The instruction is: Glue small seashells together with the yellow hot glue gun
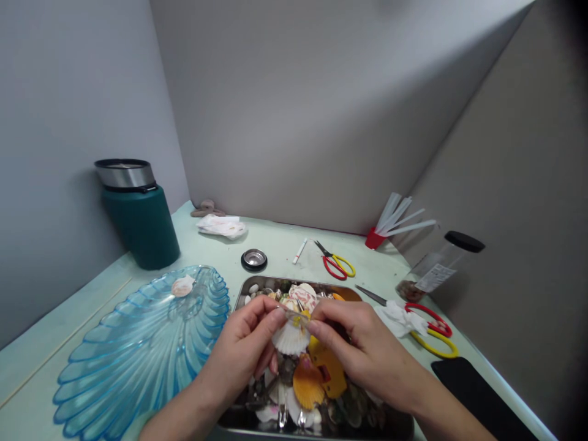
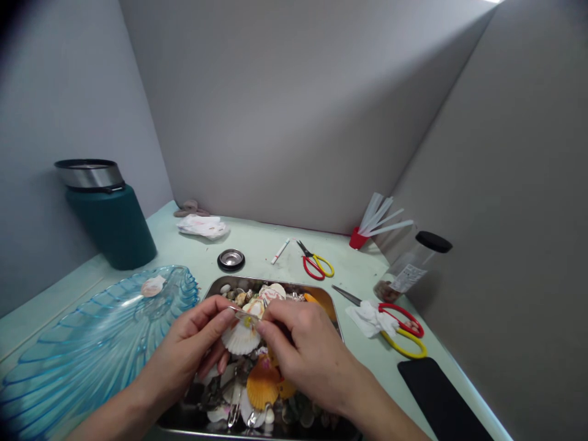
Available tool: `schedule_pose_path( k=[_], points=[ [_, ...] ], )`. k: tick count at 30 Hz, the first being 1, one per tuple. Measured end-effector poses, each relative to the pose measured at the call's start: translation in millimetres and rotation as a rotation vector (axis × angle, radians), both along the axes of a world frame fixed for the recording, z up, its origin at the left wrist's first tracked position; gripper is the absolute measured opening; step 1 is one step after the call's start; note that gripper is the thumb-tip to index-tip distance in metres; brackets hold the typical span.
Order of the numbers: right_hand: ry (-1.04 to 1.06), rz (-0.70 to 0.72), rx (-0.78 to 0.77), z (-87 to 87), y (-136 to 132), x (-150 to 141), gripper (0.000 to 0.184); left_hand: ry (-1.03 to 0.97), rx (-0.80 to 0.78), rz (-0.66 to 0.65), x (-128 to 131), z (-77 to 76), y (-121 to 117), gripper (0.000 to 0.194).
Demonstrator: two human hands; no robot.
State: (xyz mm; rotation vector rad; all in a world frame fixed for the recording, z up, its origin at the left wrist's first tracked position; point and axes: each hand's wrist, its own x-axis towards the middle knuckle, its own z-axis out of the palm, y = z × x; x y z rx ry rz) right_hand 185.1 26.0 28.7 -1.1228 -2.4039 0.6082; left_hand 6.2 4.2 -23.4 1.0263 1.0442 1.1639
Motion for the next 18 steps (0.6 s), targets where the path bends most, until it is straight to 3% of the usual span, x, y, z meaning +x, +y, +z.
schedule_pose_path(
  k=[7,18],
  points=[
    [0.020,-0.023,0.043,1.0,2.8,3.0,0.022,0.091,0.096,-0.018,-0.8,2.4,-4.7,0.024],
    [0.134,0.084,0.135,0.9,6.0,9.0,0.014,0.116,0.211,-0.009,-0.9,4.5,-6.7,0.017]
  ],
)
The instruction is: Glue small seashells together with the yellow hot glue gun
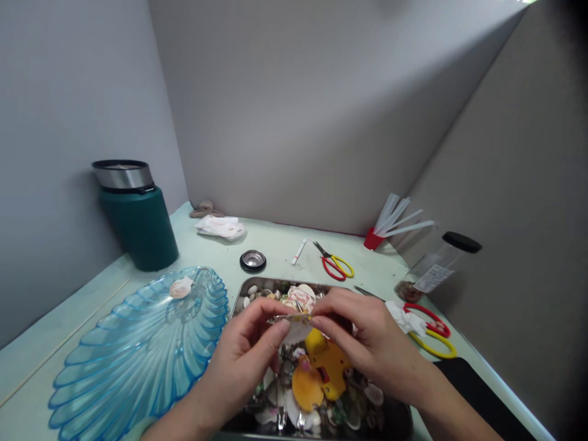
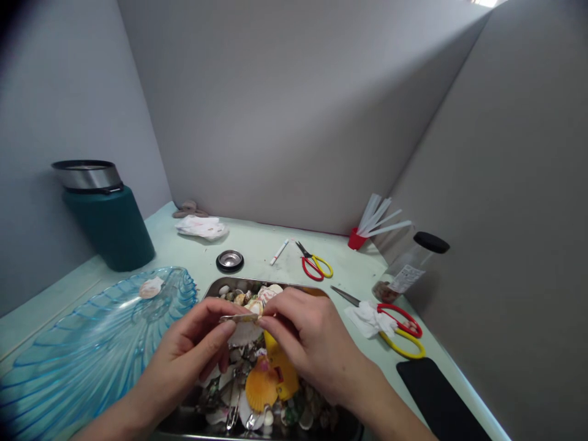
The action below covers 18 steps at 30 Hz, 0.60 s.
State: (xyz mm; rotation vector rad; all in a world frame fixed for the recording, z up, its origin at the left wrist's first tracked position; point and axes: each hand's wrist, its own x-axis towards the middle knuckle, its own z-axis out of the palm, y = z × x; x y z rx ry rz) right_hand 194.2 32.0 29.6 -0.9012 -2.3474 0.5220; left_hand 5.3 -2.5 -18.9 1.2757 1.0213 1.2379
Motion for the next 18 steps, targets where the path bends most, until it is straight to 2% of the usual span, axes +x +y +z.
schedule_pose_path(
  k=[3,7,18],
  points=[
    [0.052,0.018,0.010,-1.2,1.5,0.5,0.009,-0.052,-0.043,0.021,0.6,0.0,1.6,0.015],
    [0.104,0.072,0.025,-1.6,1.8,0.8,0.013,-0.109,-0.076,0.025,0.0,-1.9,4.5,0.017],
    [0.168,0.110,-0.002,-2.9,1.2,-0.4,0.011,-0.106,-0.143,0.012,-0.7,-0.7,2.3,0.024]
  ],
)
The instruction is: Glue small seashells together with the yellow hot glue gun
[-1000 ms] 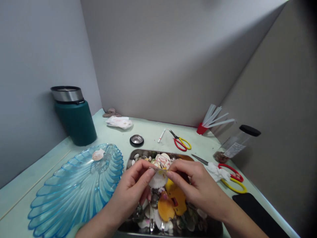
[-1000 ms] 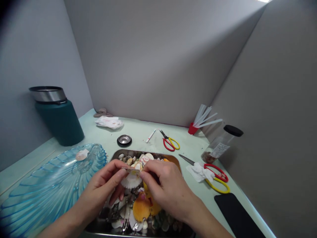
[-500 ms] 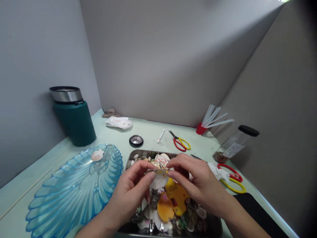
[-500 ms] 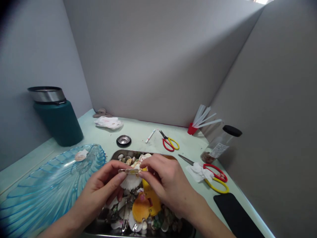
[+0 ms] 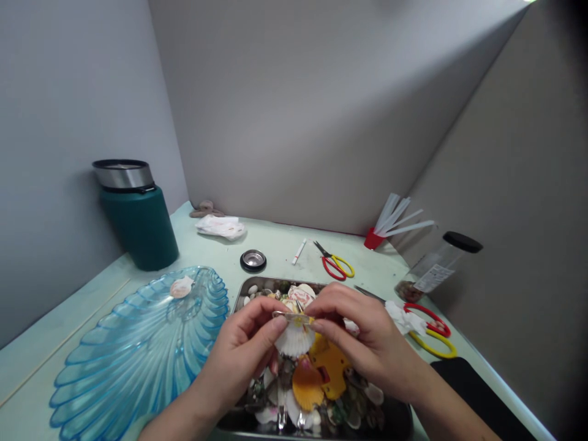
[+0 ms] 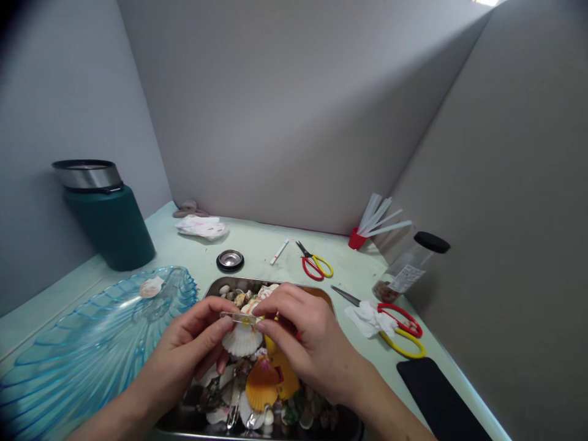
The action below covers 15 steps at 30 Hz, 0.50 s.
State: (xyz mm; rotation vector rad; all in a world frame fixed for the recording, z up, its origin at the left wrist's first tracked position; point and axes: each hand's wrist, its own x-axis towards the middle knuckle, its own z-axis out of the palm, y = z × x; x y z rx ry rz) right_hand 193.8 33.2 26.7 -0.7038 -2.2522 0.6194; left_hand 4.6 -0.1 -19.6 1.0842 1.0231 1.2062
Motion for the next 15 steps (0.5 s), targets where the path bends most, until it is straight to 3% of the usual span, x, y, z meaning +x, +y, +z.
schedule_pose_path(
  k=[15],
  points=[
    [-0.026,-0.011,-0.010,0.8,1.4,-1.4,0.010,0.036,0.016,-0.025,-2.4,-3.9,2.7,0.021]
  ],
)
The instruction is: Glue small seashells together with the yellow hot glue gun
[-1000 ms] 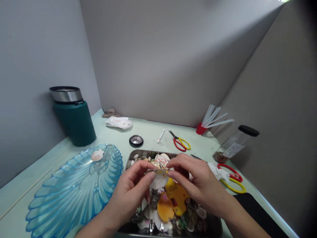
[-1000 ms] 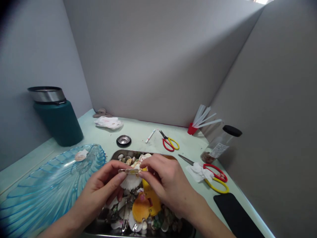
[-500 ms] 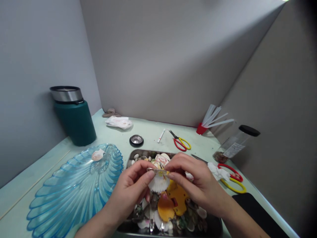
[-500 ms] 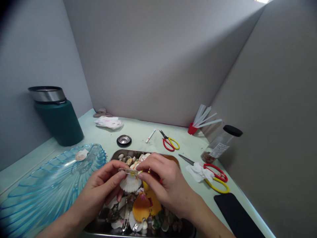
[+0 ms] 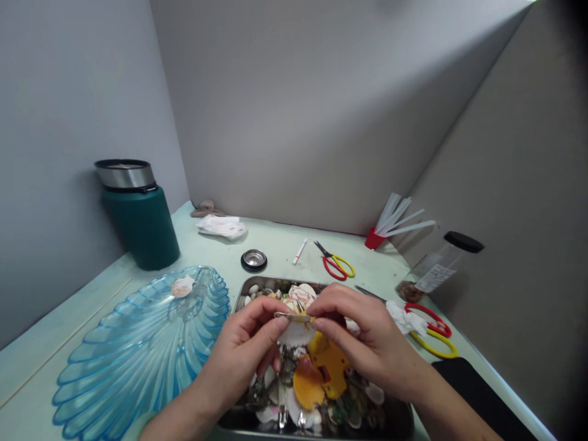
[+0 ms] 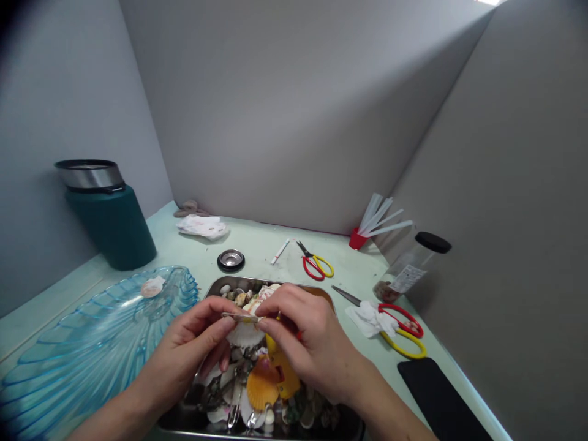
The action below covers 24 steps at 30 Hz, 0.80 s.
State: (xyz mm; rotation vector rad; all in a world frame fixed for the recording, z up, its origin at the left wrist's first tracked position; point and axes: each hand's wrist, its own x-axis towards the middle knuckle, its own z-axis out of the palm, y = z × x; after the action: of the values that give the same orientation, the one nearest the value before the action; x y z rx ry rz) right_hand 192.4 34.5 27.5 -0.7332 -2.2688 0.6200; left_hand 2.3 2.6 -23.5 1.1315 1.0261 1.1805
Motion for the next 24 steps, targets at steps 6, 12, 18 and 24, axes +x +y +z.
schedule_pose_path(
  k=[6,12,18,24],
  points=[
    [-0.003,-0.007,-0.009,2.8,0.1,1.8,0.012,0.012,0.088,-0.029,1.6,2.2,-4.9,0.017],
    [0.009,0.020,0.004,2.6,1.8,2.8,0.013,-0.024,0.171,-0.022,1.5,4.6,-4.8,0.009],
    [0.019,0.038,0.014,2.6,1.9,4.0,0.011,0.006,0.216,0.000,1.1,4.2,-3.4,0.009],
    [0.026,0.046,0.020,3.2,2.3,4.6,0.013,0.028,0.268,0.006,0.1,3.3,-4.5,0.007]
  ],
)
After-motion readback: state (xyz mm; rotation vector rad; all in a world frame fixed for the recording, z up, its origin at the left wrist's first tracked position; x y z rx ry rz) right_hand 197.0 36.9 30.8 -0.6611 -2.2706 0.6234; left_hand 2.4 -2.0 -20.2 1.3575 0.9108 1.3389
